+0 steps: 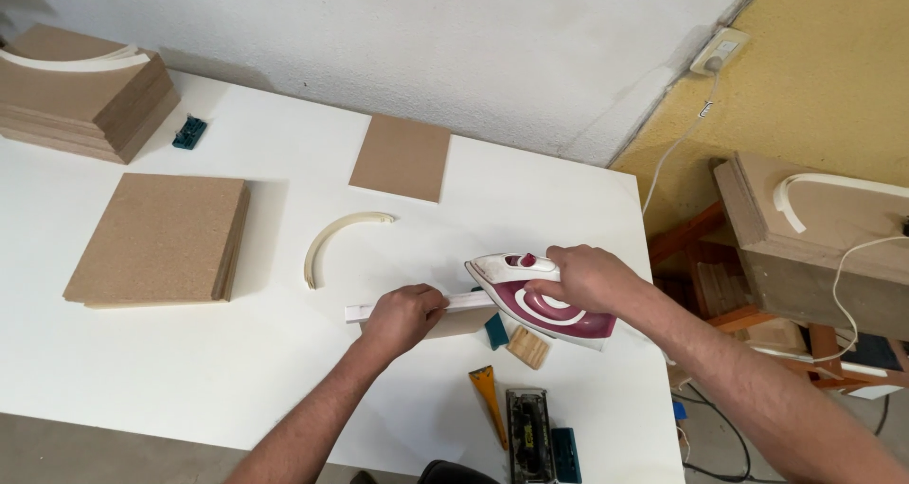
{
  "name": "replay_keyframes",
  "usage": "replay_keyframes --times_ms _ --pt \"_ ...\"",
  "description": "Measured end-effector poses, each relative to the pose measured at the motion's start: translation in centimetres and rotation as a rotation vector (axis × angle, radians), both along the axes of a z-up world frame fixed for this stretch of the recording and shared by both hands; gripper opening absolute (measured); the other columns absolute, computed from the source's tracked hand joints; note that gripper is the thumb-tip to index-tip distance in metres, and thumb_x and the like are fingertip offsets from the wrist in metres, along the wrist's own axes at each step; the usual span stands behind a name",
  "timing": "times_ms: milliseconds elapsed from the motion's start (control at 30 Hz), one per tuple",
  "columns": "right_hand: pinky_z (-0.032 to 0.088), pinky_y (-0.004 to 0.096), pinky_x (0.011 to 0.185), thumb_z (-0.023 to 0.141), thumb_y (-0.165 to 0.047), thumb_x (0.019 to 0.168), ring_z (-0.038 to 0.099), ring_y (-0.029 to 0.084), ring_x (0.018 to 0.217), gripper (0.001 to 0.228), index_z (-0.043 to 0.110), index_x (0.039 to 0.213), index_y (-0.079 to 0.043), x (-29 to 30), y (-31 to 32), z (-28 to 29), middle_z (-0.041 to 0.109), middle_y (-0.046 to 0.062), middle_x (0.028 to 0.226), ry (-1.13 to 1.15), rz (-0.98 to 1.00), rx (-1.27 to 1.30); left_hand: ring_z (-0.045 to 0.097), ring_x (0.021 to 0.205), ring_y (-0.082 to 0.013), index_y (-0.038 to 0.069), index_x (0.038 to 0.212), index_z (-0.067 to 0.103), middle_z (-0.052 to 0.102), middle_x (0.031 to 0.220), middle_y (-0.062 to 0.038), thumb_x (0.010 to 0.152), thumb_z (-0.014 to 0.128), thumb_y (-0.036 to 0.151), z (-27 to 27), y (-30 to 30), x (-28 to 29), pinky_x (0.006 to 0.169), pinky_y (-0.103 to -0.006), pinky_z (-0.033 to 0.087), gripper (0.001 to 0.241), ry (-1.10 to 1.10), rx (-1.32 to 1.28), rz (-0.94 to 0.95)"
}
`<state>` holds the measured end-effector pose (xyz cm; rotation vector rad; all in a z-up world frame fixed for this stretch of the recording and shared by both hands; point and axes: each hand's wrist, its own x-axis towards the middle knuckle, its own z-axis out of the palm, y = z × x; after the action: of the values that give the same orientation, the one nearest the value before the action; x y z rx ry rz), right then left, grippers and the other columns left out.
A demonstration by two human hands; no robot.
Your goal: Applying heat-activated edge banding to wooden boards using an iron, followed by trimming the excess and sanding the edges for a smooth finish.
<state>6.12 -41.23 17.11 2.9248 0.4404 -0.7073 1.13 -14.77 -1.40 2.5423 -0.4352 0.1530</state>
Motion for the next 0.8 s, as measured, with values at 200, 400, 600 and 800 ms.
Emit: replay_keyframes --times_ms 200,400,600,800 --pt "0.063 0.041 0.079 0.054 -0.058 0.098 0.077 0.032 0.093 0.058 0.067 0.120 -0.006 -0.3 2.7 0.8 0.076 0.015 0.095 -0.002 0.023 0.025 0.074 0.095 -0.0170 0.021 0.099 0.076 0.077 0.101 0.001 0.089 0.075 0.016 -0.6 0.1 0.5 0.084 -0.0299 0.061 0.011 0.026 0.013 -0.008" --pt "0.064 0.042 0.075 0.055 -0.058 0.098 0.078 0.033 0.090 0.059 0.067 0.120 -0.004 -0.6 3.5 1.0 0.076 0.016 0.093 -0.011 0.055 0.038 0.074 0.101 -0.0207 0.025 0.102 0.075 0.077 0.105 0.000 0.091 0.071 0.018 2.3 2.9 -1.2 0.088 -0.0344 0.061 0.013 0.057 0.050 -0.015" --pt "0.063 0.042 0.076 0.054 -0.057 0.098 0.077 0.033 0.093 0.059 0.066 0.123 -0.004 -0.9 3.6 1.3 0.075 0.015 0.096 0.033 0.023 0.006 0.075 0.097 -0.0191 0.025 0.110 0.082 0.081 0.103 0.001 0.083 0.081 0.012 0.3 9.5 -4.0 0.086 -0.0324 0.061 0.030 0.149 -0.260 0.222" --pt "0.063 0.040 0.074 0.054 -0.057 0.098 0.077 0.031 0.089 0.058 0.066 0.122 -0.006 -0.6 3.7 1.1 0.076 0.014 0.094 0.032 0.019 -0.006 0.060 0.094 -0.0181 0.005 0.100 0.077 0.074 0.097 -0.008 0.078 0.088 0.004 -10.1 8.3 -3.0 0.084 -0.0347 0.055 0.024 0.403 -1.135 0.356"
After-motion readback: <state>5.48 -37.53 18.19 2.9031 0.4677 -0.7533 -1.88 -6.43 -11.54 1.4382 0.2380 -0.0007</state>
